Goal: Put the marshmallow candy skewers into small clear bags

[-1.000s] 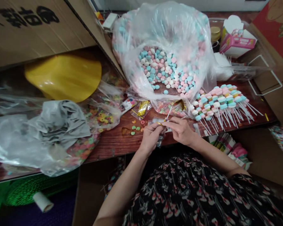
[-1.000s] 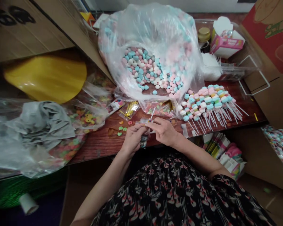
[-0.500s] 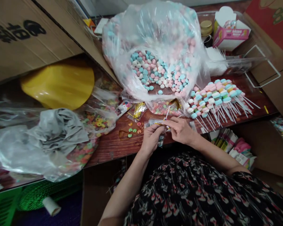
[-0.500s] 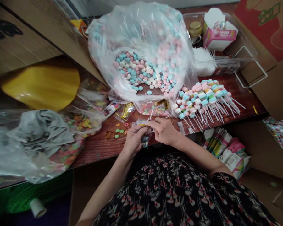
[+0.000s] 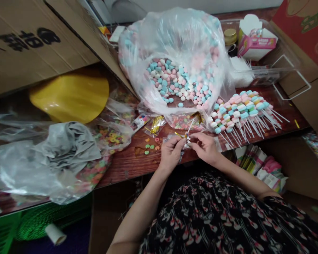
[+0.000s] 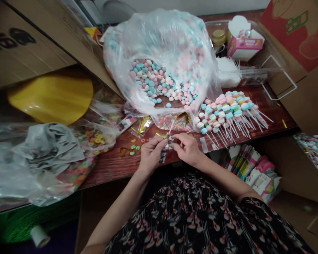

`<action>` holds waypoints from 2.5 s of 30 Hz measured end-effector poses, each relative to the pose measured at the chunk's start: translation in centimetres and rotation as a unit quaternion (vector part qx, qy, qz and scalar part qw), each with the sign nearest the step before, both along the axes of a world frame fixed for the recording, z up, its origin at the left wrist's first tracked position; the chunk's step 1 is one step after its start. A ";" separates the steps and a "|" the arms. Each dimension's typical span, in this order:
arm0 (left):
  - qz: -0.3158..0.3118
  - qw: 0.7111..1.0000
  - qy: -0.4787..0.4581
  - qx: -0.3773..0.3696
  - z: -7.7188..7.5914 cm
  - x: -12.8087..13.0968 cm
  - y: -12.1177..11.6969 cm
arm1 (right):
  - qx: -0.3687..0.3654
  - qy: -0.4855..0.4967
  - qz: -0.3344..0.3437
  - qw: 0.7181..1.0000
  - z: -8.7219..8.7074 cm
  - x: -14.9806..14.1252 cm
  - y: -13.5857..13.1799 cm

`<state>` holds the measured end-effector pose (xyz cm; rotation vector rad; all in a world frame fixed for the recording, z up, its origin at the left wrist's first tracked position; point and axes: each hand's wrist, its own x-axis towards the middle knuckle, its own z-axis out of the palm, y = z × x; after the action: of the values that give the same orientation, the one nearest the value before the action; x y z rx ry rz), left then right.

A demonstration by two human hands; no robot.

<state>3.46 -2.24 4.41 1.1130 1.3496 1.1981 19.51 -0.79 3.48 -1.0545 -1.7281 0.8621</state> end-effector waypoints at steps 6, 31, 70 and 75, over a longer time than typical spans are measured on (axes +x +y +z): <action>-0.084 0.988 0.100 0.083 2.6 0.1 0.5 | -0.137 0.061 0.112 0.982 0.7 0.7 2.6; -0.553 0.792 -0.087 -0.242 6.3 -0.4 1.9 | 0.455 -0.268 0.327 0.784 6.4 4.0 -0.3; -0.098 0.929 0.254 0.251 1.4 -7.6 -8.6 | 0.300 -0.170 0.284 0.895 1.5 -5.0 0.0; -0.011 0.890 0.391 0.232 1.6 -9.5 -12.9 | -0.018 -0.134 0.414 0.900 0.7 -10.4 -2.6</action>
<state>-6.07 -15.16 6.05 2.1079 1.6582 1.1222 9.14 -3.43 4.18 -0.4271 -2.4573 1.3062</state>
